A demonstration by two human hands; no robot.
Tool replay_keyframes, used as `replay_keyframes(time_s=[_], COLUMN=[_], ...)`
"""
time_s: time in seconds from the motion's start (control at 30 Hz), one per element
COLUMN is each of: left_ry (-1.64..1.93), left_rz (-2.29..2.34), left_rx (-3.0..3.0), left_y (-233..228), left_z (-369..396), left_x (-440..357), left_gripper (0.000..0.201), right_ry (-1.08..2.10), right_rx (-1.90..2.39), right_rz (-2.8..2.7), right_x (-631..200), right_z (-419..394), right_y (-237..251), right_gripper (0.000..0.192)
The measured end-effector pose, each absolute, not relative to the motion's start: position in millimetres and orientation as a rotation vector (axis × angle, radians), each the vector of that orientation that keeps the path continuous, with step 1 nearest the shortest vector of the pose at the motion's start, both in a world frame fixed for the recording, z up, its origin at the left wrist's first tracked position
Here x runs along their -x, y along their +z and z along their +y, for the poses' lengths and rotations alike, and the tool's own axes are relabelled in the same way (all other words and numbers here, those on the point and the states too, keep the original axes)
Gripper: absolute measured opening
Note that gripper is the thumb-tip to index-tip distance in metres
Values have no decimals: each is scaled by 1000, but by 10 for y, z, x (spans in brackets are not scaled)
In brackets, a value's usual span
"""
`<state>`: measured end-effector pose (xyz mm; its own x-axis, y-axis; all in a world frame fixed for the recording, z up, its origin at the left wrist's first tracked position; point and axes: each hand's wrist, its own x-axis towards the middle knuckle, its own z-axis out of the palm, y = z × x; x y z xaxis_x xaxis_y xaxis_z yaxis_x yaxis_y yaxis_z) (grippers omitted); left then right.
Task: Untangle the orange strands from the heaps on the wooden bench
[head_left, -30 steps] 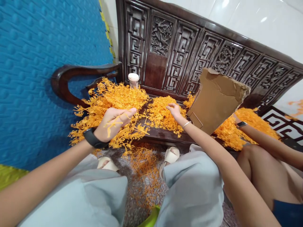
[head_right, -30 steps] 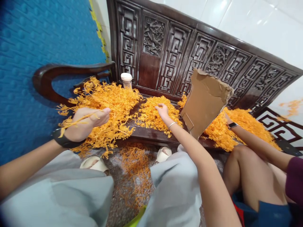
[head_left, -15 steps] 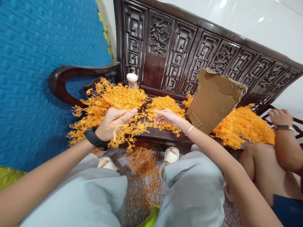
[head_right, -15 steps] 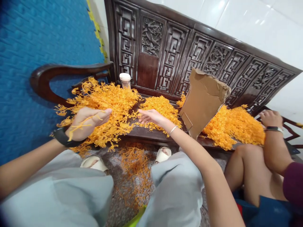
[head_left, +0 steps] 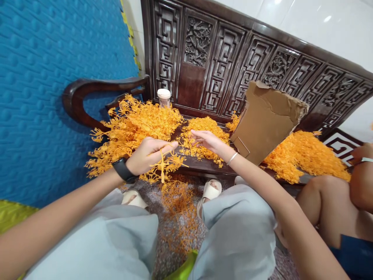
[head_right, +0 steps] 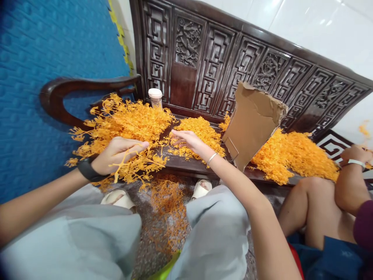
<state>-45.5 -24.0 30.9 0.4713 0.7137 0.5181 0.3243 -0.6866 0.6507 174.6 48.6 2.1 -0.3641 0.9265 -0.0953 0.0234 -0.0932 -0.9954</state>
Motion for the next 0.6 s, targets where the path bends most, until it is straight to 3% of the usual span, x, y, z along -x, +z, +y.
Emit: replay_keyframes(time_s=[0.17, 0.6], left_ry=[1045, 892], left_rz=[868, 982], left_rx=[-2323, -2350], left_y=[296, 285], left_z=[-240, -231], left_x=[480, 485], left_gripper=[37, 45], right_ry=[1380, 495], right_rx=[1152, 1565], right_rz=[-1604, -1791], right_x=[-1771, -1867], right_z=[546, 695], right_y=[-5, 3], right_gripper=[20, 12])
